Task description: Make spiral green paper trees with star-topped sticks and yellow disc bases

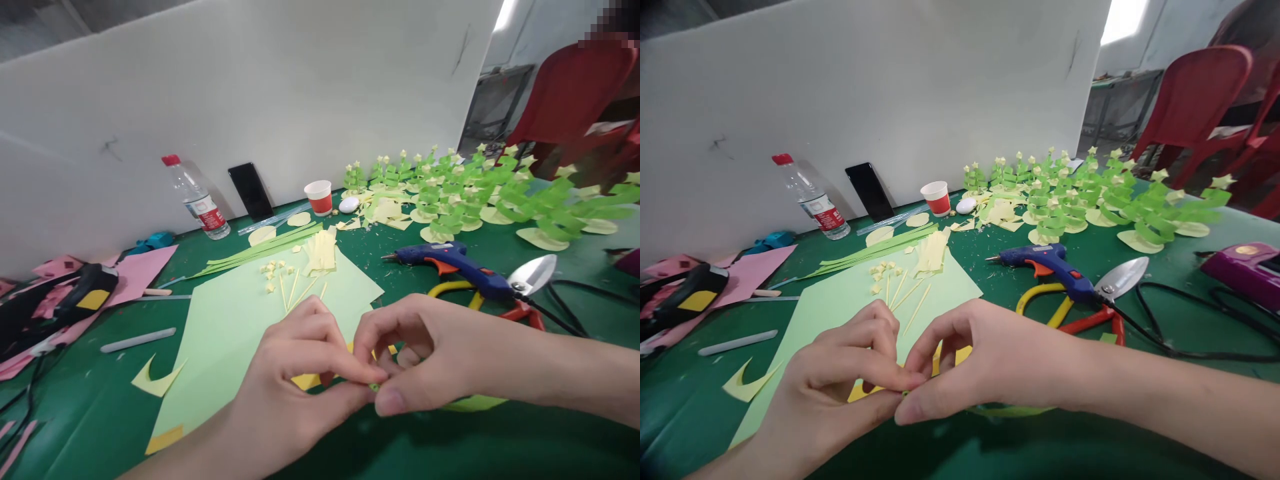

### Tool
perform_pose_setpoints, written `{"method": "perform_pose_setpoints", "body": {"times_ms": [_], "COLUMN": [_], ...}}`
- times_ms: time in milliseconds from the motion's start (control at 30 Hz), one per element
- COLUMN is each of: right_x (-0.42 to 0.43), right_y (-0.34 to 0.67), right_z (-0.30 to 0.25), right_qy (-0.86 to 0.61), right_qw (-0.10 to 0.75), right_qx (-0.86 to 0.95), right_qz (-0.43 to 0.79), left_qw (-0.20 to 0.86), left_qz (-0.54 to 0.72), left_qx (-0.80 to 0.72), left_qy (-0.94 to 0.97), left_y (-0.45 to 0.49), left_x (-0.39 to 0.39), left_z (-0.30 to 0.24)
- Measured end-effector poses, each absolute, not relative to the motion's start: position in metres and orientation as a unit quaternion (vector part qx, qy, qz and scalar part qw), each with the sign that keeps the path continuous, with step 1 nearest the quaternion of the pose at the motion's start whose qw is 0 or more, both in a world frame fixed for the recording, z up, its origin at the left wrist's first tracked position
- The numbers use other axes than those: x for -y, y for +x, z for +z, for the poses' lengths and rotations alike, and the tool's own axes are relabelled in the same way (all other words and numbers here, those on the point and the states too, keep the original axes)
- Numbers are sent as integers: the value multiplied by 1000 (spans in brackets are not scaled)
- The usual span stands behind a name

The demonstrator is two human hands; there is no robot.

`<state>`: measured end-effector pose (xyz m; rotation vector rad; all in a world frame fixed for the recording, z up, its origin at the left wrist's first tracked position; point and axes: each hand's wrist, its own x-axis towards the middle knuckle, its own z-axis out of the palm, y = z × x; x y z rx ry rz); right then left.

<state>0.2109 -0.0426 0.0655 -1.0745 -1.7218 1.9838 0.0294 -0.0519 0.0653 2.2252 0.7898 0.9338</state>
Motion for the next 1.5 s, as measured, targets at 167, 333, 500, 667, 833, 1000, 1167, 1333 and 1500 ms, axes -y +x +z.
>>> {"method": "perform_pose_setpoints", "body": {"times_ms": [167, 333, 500, 667, 833, 1000, 1167, 1333, 1500], "right_x": [43, 48, 51, 51, 48, 43, 44, 50, 52], "right_y": [210, 203, 200, 203, 208, 212, 208, 202, 199], "right_z": [64, 59, 59, 63, 65, 69, 64, 58, 60], "right_qy": [-370, -383, -391, -400, -404, -388, -377, -407, -405], "right_qw": [149, 199, 233, 227, 178, 125, 146, 182, 220], "right_qx": [623, 607, 611, 593, 612, 638, 626, 576, 554], "right_qz": [673, 667, 648, 660, 657, 653, 667, 685, 694], "left_qw": [328, 344, 258, 215, 273, 284, 291, 236, 144], "left_qz": [357, 358, 370, 339, 283, 348, 333, 327, 349], "left_qx": [-351, -365, -336, -279, -276, -345, -366, -350, -305], "left_qy": [801, 788, 827, 872, 877, 824, 819, 845, 874], "left_y": [32, 37, 35, 31, 31, 32, 34, 35, 34], "left_x": [49, 52, 52, 50, 51, 50, 50, 51, 52], "left_z": [63, 62, 61, 64, 66, 65, 66, 65, 63]}}
